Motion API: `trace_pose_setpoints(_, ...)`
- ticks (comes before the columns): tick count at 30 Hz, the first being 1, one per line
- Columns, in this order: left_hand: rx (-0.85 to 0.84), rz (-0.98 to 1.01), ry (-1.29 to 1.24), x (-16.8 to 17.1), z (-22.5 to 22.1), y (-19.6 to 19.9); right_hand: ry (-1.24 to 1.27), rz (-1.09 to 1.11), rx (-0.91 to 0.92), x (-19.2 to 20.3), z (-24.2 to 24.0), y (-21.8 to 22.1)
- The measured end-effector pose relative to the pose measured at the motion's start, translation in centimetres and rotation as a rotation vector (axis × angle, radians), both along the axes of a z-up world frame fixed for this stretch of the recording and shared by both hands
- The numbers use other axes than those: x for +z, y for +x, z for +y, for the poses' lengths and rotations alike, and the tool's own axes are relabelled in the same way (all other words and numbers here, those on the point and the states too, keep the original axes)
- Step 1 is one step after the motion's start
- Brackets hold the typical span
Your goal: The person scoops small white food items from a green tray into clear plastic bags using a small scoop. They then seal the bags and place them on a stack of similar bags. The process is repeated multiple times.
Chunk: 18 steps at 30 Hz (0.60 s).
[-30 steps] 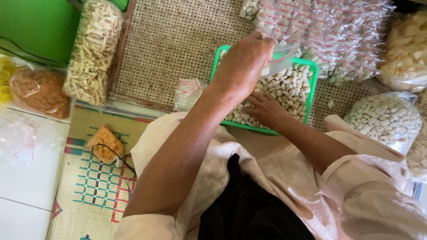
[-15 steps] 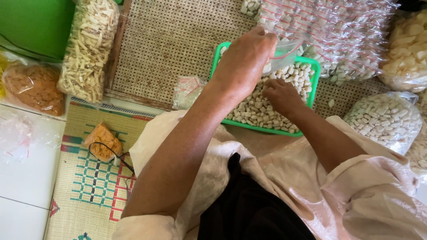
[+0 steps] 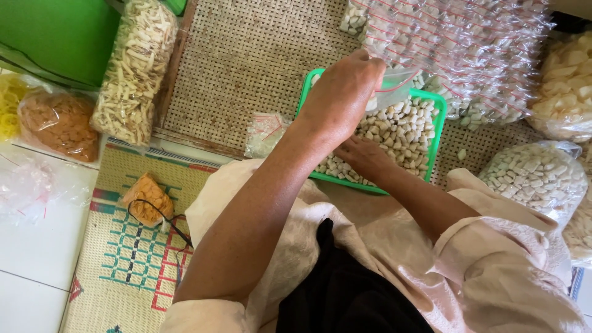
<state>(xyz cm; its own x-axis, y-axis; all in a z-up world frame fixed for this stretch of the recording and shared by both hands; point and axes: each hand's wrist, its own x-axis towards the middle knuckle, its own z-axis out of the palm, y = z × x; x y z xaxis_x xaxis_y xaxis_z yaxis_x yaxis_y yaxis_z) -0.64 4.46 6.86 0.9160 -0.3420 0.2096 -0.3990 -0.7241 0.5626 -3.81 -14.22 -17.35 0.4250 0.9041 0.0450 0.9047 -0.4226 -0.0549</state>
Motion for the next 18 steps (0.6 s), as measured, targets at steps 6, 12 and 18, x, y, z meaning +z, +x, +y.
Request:
trace_pose_setpoints(6, 0.004, 0.036, 0.017, 0.7, 0.1, -0.2, 0.007, -0.034, -0.002, -1.6, -0.9, 0.0)
trace_pose_setpoints(12, -0.006, 0.055, 0.017, 0.5, 0.1, -0.2, -0.186, -0.042, -0.020, -1.9, -1.2, 0.1)
trace_pose_setpoints(18, 0.138, 0.369, -0.404, 0.1, 0.5, -0.3, -0.171, -0.267, -0.059, 0.0, -0.5, -1.1)
